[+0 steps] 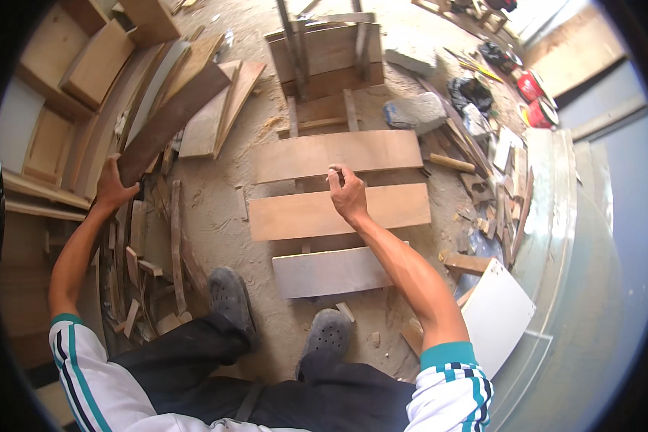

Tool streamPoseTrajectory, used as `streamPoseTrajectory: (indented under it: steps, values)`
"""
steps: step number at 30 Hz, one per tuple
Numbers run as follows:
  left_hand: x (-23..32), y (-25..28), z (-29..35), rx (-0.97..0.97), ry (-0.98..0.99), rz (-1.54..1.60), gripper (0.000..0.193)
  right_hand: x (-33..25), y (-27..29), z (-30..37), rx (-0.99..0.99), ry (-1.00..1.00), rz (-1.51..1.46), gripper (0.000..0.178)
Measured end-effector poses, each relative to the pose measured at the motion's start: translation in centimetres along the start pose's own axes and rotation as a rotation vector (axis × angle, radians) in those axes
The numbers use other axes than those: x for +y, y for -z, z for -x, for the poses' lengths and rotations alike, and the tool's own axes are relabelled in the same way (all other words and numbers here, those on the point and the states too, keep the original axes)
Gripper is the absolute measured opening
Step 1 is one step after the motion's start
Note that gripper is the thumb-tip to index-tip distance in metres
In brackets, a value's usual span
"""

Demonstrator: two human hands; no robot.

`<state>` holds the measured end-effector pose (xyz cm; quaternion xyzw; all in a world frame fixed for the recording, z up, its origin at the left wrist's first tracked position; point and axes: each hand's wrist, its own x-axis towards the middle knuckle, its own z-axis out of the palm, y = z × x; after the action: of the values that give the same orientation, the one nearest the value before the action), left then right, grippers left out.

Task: The person assembles a wooden structure by hammering nails into wooden planks and arranging additional planks on a frame. They use a hammer to secure pieces and repeatedly adjust and place planks to form a layered assembly.

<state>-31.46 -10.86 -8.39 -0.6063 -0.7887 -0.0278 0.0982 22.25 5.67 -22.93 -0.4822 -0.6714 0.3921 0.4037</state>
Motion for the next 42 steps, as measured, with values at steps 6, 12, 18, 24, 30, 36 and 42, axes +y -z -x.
streamPoseTrajectory:
  steps: [6, 12, 18, 24, 30, 36, 42]
  values:
    - [16.8, 2.2, -5.1, -0.082, -0.405, 0.044, 0.088, -0.8, 7.6, 1.7, 0.078, -0.296, -0.189, 0.054]
    - [30.5, 1.9, -3.0, -0.244, -0.676, 0.182, 0.089, -0.7, 14.4, 5.8, 0.294, -0.477, -0.28, 0.068]
    - [36.8, -1.4, 2.2, -0.471, -0.698, 0.388, 0.092, 4.2, 20.7, 12.0, 0.487, -0.54, 0.051, 0.054]
    - [39.8, -3.2, 7.2, -0.638, -0.731, 0.428, 0.094, 3.9, 22.3, 15.7, 0.558, -0.665, 0.15, 0.067]
    - [40.9, -4.2, 9.9, -0.674, -0.757, 0.436, 0.094, 3.8, 24.2, 15.9, 0.274, -0.8, 0.218, 0.075]
    - [39.6, -5.3, 11.3, -0.733, -0.717, 0.307, 0.096, 5.1, 22.9, 15.8, -0.045, -0.884, 0.417, 0.075]
    - [36.8, -6.5, 12.0, -0.722, -0.709, 0.289, 0.098, 5.0, 21.2, 15.7, -0.226, -0.869, 0.504, 0.071]
